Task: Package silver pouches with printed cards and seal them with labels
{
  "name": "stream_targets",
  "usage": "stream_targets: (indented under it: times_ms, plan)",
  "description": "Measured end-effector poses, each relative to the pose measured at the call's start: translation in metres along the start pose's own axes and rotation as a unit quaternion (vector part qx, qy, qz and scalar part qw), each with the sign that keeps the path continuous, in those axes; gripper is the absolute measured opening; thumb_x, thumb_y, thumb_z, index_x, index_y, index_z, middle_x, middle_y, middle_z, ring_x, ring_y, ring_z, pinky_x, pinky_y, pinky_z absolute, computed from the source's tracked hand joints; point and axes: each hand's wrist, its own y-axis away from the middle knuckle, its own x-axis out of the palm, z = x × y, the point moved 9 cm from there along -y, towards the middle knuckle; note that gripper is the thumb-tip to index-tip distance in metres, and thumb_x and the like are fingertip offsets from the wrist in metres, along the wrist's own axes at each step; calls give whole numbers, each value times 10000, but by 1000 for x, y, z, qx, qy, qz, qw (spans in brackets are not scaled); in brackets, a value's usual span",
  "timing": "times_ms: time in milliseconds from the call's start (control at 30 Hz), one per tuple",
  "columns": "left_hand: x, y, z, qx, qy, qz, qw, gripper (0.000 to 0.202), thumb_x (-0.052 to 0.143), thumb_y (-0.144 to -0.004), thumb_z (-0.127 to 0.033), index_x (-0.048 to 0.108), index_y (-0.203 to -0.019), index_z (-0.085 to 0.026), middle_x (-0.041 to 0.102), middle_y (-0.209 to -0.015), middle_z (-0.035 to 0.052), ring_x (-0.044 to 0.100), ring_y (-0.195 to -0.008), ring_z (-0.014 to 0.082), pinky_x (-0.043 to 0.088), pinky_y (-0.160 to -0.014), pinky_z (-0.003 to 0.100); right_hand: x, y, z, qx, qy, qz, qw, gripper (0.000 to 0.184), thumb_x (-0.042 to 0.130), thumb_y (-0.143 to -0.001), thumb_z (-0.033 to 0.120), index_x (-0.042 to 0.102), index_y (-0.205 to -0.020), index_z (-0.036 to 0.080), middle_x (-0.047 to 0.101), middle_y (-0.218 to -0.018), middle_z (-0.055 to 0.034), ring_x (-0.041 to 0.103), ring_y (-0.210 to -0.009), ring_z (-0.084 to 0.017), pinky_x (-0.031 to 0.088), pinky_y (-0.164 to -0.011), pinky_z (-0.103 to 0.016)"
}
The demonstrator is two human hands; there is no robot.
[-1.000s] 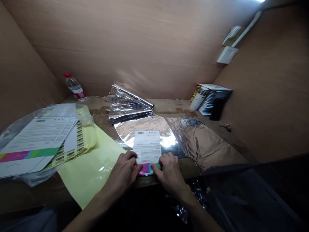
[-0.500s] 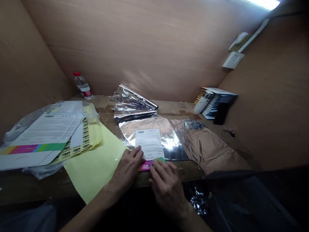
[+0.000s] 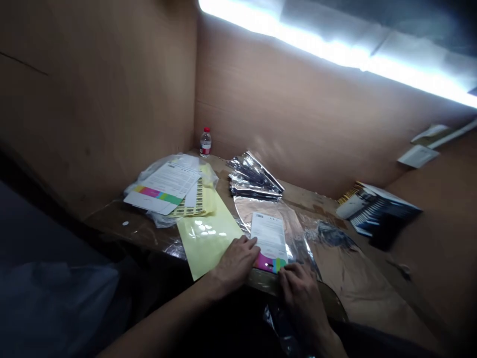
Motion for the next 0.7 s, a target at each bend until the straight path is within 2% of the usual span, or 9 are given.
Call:
stream_targets:
  times_ms: [100,167,267,333,433,567,633,700]
  plan:
    - [-34,23,43,-64,0,-68,996,379,488,-987,-107,665,-1311,-193,595,-1492,76,529,-1347,238,424,-1149,414,-5,-39,30,-18,-56,-1,998,206,533,-1025,214,701,-1143,226,667,-1106,-100,617,-1039,-281,481,-920,-465]
    - [-51,38,78,-109,-15,-94,989,381,474,-1017,-179,662,-1348,-197,592,-1499,81,466,-1433,271,349,-1210,484,6,-69,63,-53,-132,38,989,269,519,-1012,158,687,-1211,224,652,-1173,-103,616,-1082,-250,509,-930,-403]
    - [-49,51,110,-122,-39,-45,991,447,570,-991,-409,644,-1390,-221,556,-1535,88,357,-1509,367,276,-1223,605,38,-104,106,-99,-167,98,976,318,535,-953,70,712,-1182,203,655,-1165,-98,628,-1055,-218,514,-941,-356]
    - [-39,56,117,-123,-45,-12,991,570,616,-944,-507,597,-1444,-233,491,-1588,95,284,-1537,405,238,-1221,650,61,-116,123,-111,-142,124,976,284,552,-911,37,733,-1082,174,662,-1092,-92,627,-1008,-210,507,-914,-337]
    - [-29,60,116,-129,-52,-19,990,626,629,-918,-527,565,-1473,-245,437,-1626,96,232,-1556,409,199,-1230,653,80,-118,128,-103,-109,126,981,214,559,-892,30,719,-935,166,652,-1016,-74,602,-971,-204,482,-879,-323]
    - [-25,61,115,-127,-56,-39,990,609,619,-922,-524,575,-1458,-239,439,-1625,98,217,-1559,412,183,-1230,653,78,-112,121,-90,-133,121,980,208,568,-862,17,682,-890,188,649,-985,-46,582,-978,-201,453,-888,-319]
    - [-25,61,116,-126,-54,-44,990,607,620,-922,-526,574,-1458,-246,437,-1626,95,205,-1564,410,177,-1232,649,76,-114,116,-73,-150,129,978,226,571,-826,1,653,-918,190,645,-966,-36,586,-939,-193,453,-847,-303]
    - [-25,61,116,-125,-53,-43,990,615,623,-921,-526,569,-1464,-244,431,-1630,94,195,-1567,408,168,-1234,646,78,-120,113,-59,-147,142,977,205,576,-849,26,629,-963,188,641,-965,-35,588,-903,-183,449,-808,-288]
